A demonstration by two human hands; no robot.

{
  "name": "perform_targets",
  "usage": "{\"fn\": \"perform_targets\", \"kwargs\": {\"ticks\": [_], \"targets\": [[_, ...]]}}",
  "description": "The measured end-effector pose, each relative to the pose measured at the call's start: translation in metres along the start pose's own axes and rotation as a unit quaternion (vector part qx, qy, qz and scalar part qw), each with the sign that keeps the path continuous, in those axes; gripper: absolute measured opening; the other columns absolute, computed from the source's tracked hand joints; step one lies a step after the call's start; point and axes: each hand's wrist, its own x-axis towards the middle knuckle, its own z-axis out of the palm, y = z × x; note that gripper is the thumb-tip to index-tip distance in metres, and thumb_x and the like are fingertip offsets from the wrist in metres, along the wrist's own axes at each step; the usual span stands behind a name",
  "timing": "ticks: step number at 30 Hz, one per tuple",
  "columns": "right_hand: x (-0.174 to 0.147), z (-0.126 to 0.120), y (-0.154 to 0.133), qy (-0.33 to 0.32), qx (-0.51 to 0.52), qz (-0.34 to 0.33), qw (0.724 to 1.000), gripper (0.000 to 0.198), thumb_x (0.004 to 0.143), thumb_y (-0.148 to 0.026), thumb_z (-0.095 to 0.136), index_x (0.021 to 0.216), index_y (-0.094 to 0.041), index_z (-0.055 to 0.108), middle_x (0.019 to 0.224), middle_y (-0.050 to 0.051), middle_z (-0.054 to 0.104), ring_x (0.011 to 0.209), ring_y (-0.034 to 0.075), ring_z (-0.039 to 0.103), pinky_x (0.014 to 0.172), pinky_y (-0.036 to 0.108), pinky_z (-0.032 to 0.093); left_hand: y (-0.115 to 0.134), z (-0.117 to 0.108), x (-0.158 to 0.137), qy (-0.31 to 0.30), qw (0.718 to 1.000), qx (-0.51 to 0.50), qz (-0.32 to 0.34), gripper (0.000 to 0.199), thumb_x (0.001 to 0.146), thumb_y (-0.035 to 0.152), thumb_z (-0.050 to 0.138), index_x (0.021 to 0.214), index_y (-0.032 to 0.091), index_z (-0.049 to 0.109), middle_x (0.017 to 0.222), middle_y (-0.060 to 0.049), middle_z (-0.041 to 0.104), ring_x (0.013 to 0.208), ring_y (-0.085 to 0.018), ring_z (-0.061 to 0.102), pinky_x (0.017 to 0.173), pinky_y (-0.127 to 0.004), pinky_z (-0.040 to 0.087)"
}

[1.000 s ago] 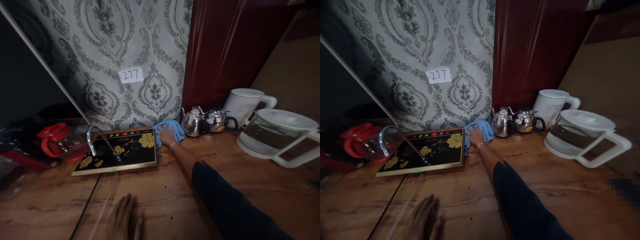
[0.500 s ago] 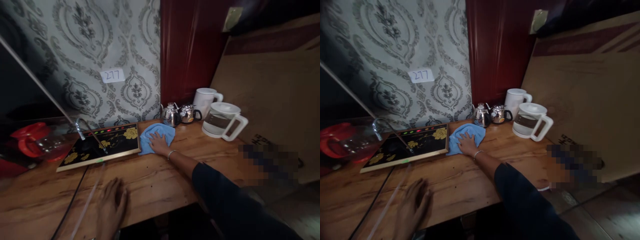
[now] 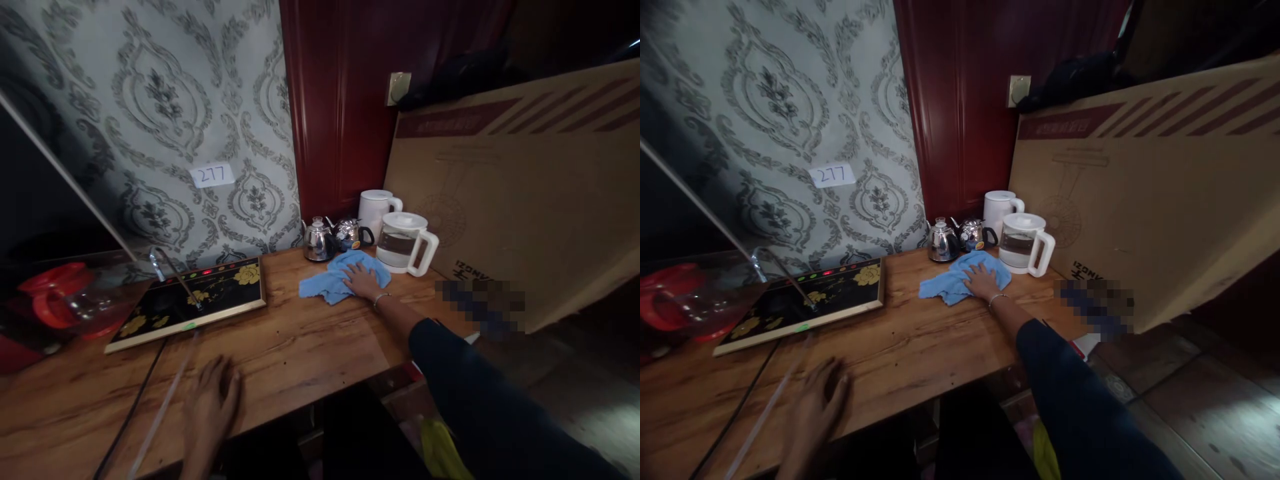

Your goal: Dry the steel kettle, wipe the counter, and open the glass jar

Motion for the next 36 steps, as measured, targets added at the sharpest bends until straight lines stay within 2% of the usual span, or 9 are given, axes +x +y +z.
{"fn": "perform_targets", "kwargs": {"ticks": [4,12,17,21,25,32,36], "targets": [[-0.013,0.004,0.010,0.023,0.002,0.037,0.999,0.051,0.104,-0.041,0.031,0.152,-0.032,0.045,0.163,0.007,0.038,0.148,0.034,0.026,0.109,0.064,0.032,0.000,0.000,0.002,0.004,1.000,0.012,0.007,0.055,0.087,0.056,0.043,0.111,0.017,0.072,0.124,-0.015,0.071,0.120,-0.034,0.062,0.106,-0.051,0.047],[-0.096,0.020,0.017,0.074,-0.021,0.075,0.994,0.051,0.103,-0.037,0.031,0.150,-0.032,0.049,0.159,0.009,0.043,0.147,0.036,0.028,0.106,0.065,0.035,0.002,0.000,0.002,-0.005,1.000,0.027,0.012,0.055,0.089,0.054,0.041,0.115,0.016,0.072,0.127,-0.016,0.069,0.121,-0.034,0.061,0.105,-0.051,0.048],[-0.131,0.020,-0.002,0.057,-0.018,0.061,0.996,0.051,0.101,-0.036,0.034,0.150,-0.033,0.048,0.160,0.007,0.042,0.148,0.036,0.027,0.108,0.065,0.033,0.008,0.000,0.000,-0.006,1.000,0.010,0.012,0.056,0.091,0.054,0.040,0.116,0.015,0.071,0.127,-0.016,0.069,0.123,-0.034,0.059,0.106,-0.050,0.047],[-0.146,0.019,-0.041,0.044,0.012,0.012,0.999,0.051,0.100,-0.037,0.038,0.149,-0.033,0.049,0.161,0.008,0.040,0.149,0.037,0.025,0.110,0.067,0.029,0.009,0.000,0.000,0.002,1.000,-0.022,0.007,0.051,0.089,0.053,0.044,0.114,0.018,0.072,0.126,-0.014,0.070,0.122,-0.033,0.060,0.106,-0.051,0.046],[-0.154,0.017,-0.097,0.020,0.072,-0.079,0.994,0.052,0.100,-0.040,0.041,0.151,-0.033,0.046,0.162,0.009,0.038,0.149,0.037,0.025,0.113,0.069,0.022,0.007,0.003,-0.001,0.018,0.998,-0.067,-0.005,0.047,0.087,0.052,0.047,0.111,0.020,0.072,0.122,-0.013,0.071,0.120,-0.032,0.062,0.106,-0.050,0.047],[-0.153,0.012,-0.202,0.017,0.153,-0.251,0.955,0.051,0.100,-0.046,0.045,0.149,-0.030,0.047,0.160,0.011,0.040,0.147,0.038,0.027,0.113,0.072,0.019,0.005,0.000,-0.007,0.056,0.984,-0.162,-0.041,0.054,0.087,0.057,0.046,0.118,0.017,0.066,0.129,-0.016,0.067,0.127,-0.032,0.060,0.111,-0.051,0.045],[-0.140,0.008,-0.245,0.016,0.154,-0.340,0.927,0.052,0.100,-0.046,0.047,0.149,-0.030,0.046,0.155,0.011,0.046,0.144,0.037,0.032,0.111,0.071,0.025,0.000,-0.011,-0.012,0.064,0.982,-0.166,-0.056,0.058,0.087,0.060,0.046,0.122,0.018,0.063,0.131,-0.015,0.066,0.129,-0.033,0.057,0.114,-0.052,0.042]]}}
